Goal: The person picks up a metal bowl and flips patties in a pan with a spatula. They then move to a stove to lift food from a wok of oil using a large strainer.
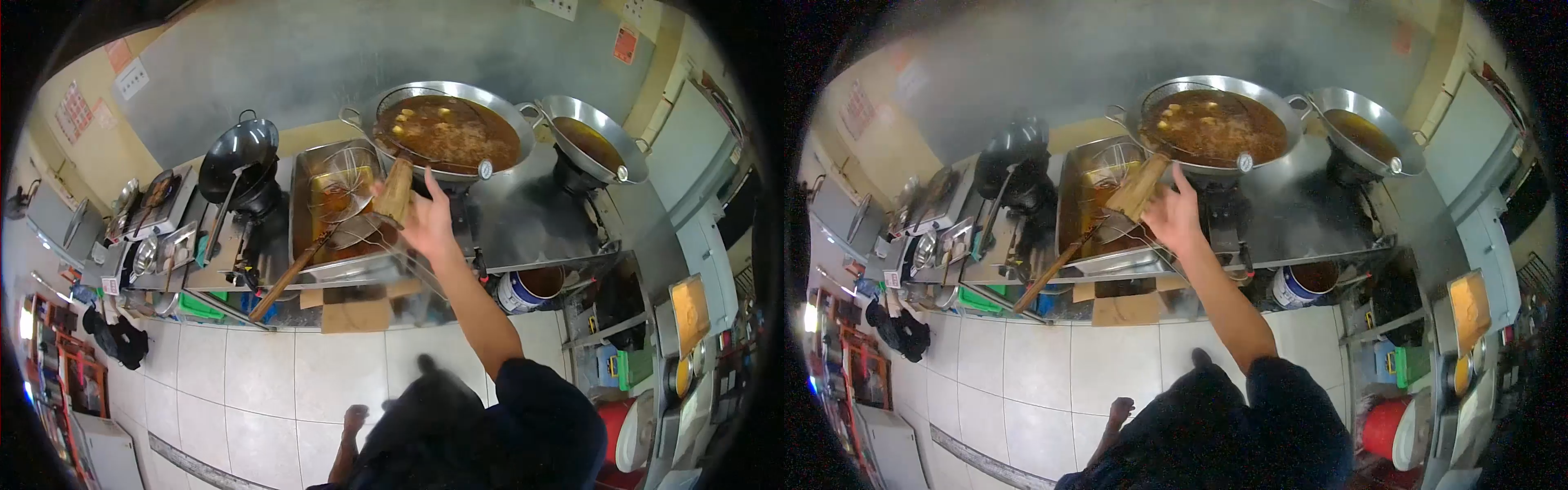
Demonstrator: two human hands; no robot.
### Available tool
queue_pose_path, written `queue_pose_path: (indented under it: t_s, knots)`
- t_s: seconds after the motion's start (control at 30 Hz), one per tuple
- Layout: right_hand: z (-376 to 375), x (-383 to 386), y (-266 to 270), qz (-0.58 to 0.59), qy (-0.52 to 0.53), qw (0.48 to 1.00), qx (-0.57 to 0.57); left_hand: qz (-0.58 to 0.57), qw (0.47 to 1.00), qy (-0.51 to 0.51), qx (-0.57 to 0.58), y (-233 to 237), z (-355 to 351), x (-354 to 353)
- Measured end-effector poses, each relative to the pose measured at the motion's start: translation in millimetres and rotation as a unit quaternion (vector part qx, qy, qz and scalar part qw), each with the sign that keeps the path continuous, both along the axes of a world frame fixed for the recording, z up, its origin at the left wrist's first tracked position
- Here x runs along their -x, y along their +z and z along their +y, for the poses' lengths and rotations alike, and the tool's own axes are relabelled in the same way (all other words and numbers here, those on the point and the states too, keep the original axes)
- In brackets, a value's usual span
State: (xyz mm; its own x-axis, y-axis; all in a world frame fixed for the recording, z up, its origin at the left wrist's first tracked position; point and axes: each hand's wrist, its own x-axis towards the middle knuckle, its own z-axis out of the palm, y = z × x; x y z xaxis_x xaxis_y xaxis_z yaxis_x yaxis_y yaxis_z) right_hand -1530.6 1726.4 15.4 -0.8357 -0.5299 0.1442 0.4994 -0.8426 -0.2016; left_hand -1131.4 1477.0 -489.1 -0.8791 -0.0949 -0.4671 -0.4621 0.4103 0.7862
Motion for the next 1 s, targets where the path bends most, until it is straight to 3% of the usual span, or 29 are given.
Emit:
queue_pose_path:
  t_s: [0.03, 0.1, 0.13, 0.2, 0.23, 0.27, 0.33, 0.57, 0.8, 0.83, 0.87, 0.93, 0.97, 1.0]
  knots:
    - [-13.2, 11.3, 13.6, 0.001, 0.008, 1.000, 0.005, 0.004, 0.994, 0.093, -0.062, 17.9, 11.0, -2.8]
    - [-33.6, 26.1, 44.5, -0.170, -0.080, 0.982, 0.018, 0.001, 0.960, 0.228, -0.162, 34.1, 27.7, -1.3]
    - [-41.5, 45.5, 31.5, -0.170, -0.072, 0.983, 0.021, -0.020, 0.965, 0.221, -0.137, 39.4, 32.5, -2.0]
    - [-60.7, 84.6, -14.5, -0.002, 0.002, 0.986, 0.166, 0.193, 0.980, 0.042, 0.026, 32.1, 37.5, -20.0]
    - [-64.1, 51.3, 22.7, -0.129, -0.044, 0.988, 0.078, 0.145, 0.950, -0.115, 0.250, 29.5, 38.7, -19.7]
    - [-71.9, 36.9, 20.5, -0.127, -0.023, 0.989, 0.073, 0.143, 0.953, -0.093, 0.251, 28.7, 45.7, -29.6]
    - [-81.6, 19.4, 20.4, -0.113, -0.047, 0.992, 0.010, 0.014, 0.974, -0.129, 0.186, 30.5, 58.7, -34.5]
    - [-81.5, 5.5, 1.1, -0.092, -0.048, 0.994, -0.044, -0.038, 0.987, -0.028, 0.156, 59.7, 86.7, -35.6]
    - [-57.8, 19.2, 11.5, -0.089, -0.015, 0.995, -0.046, -0.038, 0.987, -0.002, 0.157, 79.3, 94.0, -20.1]
    - [-55.6, 21.8, 25.7, -0.112, -0.082, 0.975, -0.175, -0.038, 0.987, 0.004, 0.156, 81.9, 95.6, -18.1]
    - [-55.1, 32.4, 19.8, -0.115, -0.084, 0.974, -0.175, -0.041, 0.987, 0.010, 0.154, 83.7, 95.7, -15.6]
    - [-56.5, 56.5, 4.1, -0.077, -0.044, 0.996, -0.027, -0.047, 0.988, 0.041, 0.144, 89.9, 97.5, -10.7]
    - [-57.2, 47.7, 4.6, -0.073, -0.077, 0.990, -0.096, -0.052, 0.987, 0.074, 0.131, 93.6, 96.1, -3.0]
    - [-56.7, 37.3, 6.2, -0.070, -0.077, 0.990, -0.093, -0.048, 0.987, 0.075, 0.133, 95.4, 94.8, 2.2]
